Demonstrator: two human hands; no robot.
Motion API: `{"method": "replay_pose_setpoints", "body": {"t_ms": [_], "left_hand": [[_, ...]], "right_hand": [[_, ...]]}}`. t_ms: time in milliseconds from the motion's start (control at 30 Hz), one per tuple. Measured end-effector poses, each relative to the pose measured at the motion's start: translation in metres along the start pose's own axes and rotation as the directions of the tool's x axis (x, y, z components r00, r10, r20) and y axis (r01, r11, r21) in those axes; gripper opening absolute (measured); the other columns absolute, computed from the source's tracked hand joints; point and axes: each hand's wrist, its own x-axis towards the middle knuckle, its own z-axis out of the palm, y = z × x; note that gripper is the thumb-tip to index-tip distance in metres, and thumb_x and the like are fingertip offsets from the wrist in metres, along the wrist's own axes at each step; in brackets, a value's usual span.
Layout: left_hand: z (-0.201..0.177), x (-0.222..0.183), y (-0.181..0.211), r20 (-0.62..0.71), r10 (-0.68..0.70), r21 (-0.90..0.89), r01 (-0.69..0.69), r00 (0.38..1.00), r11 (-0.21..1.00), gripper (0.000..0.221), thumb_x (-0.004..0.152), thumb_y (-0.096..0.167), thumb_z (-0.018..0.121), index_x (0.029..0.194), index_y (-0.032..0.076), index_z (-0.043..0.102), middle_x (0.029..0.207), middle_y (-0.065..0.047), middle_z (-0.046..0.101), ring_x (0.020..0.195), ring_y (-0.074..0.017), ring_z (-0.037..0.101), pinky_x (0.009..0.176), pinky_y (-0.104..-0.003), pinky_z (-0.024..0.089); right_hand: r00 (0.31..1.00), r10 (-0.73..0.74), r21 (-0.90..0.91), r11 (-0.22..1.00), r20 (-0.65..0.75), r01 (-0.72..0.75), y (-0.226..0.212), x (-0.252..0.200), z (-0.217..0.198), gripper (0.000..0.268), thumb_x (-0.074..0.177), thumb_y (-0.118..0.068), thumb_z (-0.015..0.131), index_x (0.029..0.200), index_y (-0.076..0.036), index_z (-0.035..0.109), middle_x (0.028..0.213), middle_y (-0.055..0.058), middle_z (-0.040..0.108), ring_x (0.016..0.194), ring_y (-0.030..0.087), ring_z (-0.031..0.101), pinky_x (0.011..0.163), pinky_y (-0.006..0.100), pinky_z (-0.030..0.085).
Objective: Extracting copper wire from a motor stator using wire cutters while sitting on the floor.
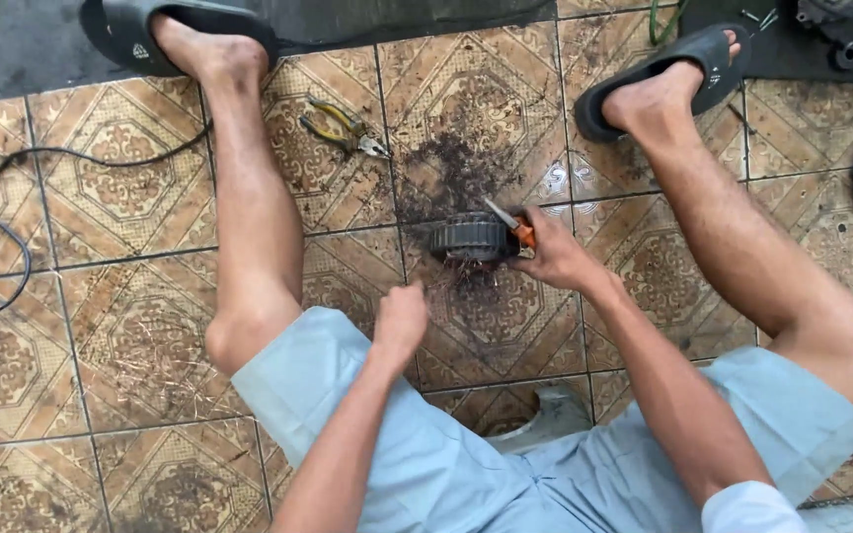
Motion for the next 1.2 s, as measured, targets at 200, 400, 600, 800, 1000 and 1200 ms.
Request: {"method": "replay_pose_setpoints", "body": {"t_ms": [200, 400, 600, 800, 1000, 1200], "left_hand": [[-0.040, 0.008, 0.005, 0.119, -0.122, -0.433, 0.162, 0.985, 0.887, 0.039, 0.101, 0.047, 0.050, 0.116, 0.019, 0.073, 0.107, -0.014, 0.077, 0.103, -0.0379, 0.072, 0.085, -0.054, 0.059], [-0.039, -0.007, 0.036, 0.044, -0.225, -0.032, 0.226, 0.973, 0.974, 0.064, 0.076, 0.025, 0.086, 0.134, 0.008, 0.065, 0.148, -0.026, 0.049, 0.130, -0.0448, 0.056, 0.105, -0.065, 0.045], [-0.060, -0.047, 0.107, -0.273, 0.104, -0.105, -0.137, 0.956, 0.985, 0.037, 0.097, 0.010, 0.057, 0.132, 0.002, 0.057, 0.122, -0.022, 0.058, 0.110, -0.0333, 0.064, 0.087, -0.041, 0.054], [0.035, -0.015, 0.071, -0.149, -0.021, -0.021, 0.018, 0.989, 1.000, 0.077, 0.086, 0.013, 0.067, 0.156, 0.009, 0.035, 0.132, -0.020, 0.060, 0.110, -0.0375, 0.064, 0.085, -0.051, 0.055], [0.070, -0.053, 0.040, -0.091, 0.290, 0.565, -0.191, 0.953, 0.803, 0.017, 0.088, 0.016, 0.064, 0.094, 0.017, 0.080, 0.117, -0.012, 0.072, 0.114, -0.0290, 0.059, 0.090, -0.048, 0.048], [0.149, -0.061, -0.028, 0.275, 0.285, 0.659, -0.396, 0.918, 0.640, 0.024, 0.087, 0.015, 0.059, 0.075, 0.026, 0.078, 0.072, 0.002, 0.076, 0.070, -0.0198, 0.069, 0.094, -0.066, 0.040]], "right_hand": [[0.995, 0.087, 0.013, 0.996, 0.056, -0.088, 0.023, 0.009, -0.006, 0.077, 0.068, -0.039, 0.095, 0.128, -0.014, 0.055, 0.084, 0.010, 0.072, 0.091, 0.040, 0.072, 0.084, 0.057, 0.052], [0.992, 0.107, 0.002, 0.994, 0.073, -0.107, 0.022, 0.000, -0.005, 0.077, 0.065, -0.031, 0.094, 0.129, -0.014, 0.055, 0.083, 0.010, 0.074, 0.091, 0.040, 0.072, 0.083, 0.055, 0.052], [0.978, 0.209, 0.138, 0.968, 0.014, -0.209, 0.006, -0.004, -0.002, 0.073, 0.068, -0.033, 0.093, 0.127, -0.016, 0.054, 0.094, 0.014, 0.074, 0.100, 0.039, 0.071, 0.088, 0.053, 0.053], [0.990, 0.144, 0.168, 0.976, 0.006, -0.142, -0.005, -0.001, -0.007, 0.071, 0.064, -0.023, 0.095, 0.122, -0.007, 0.056, 0.096, 0.025, 0.071, 0.101, 0.047, 0.069, 0.086, 0.058, 0.053], [0.972, 0.234, 0.203, 0.952, 0.001, -0.229, 0.019, 0.006, 0.002, 0.078, 0.063, -0.030, 0.095, 0.126, -0.012, 0.055, 0.098, 0.020, 0.072, 0.104, 0.043, 0.069, 0.089, 0.055, 0.052], [0.967, 0.251, 0.259, 0.937, -0.036, -0.233, 0.016, 0.008, 0.010, 0.072, 0.064, -0.025, 0.094, 0.124, -0.010, 0.056, 0.096, 0.015, 0.073, 0.101, 0.039, 0.071, 0.087, 0.051, 0.053]]}}
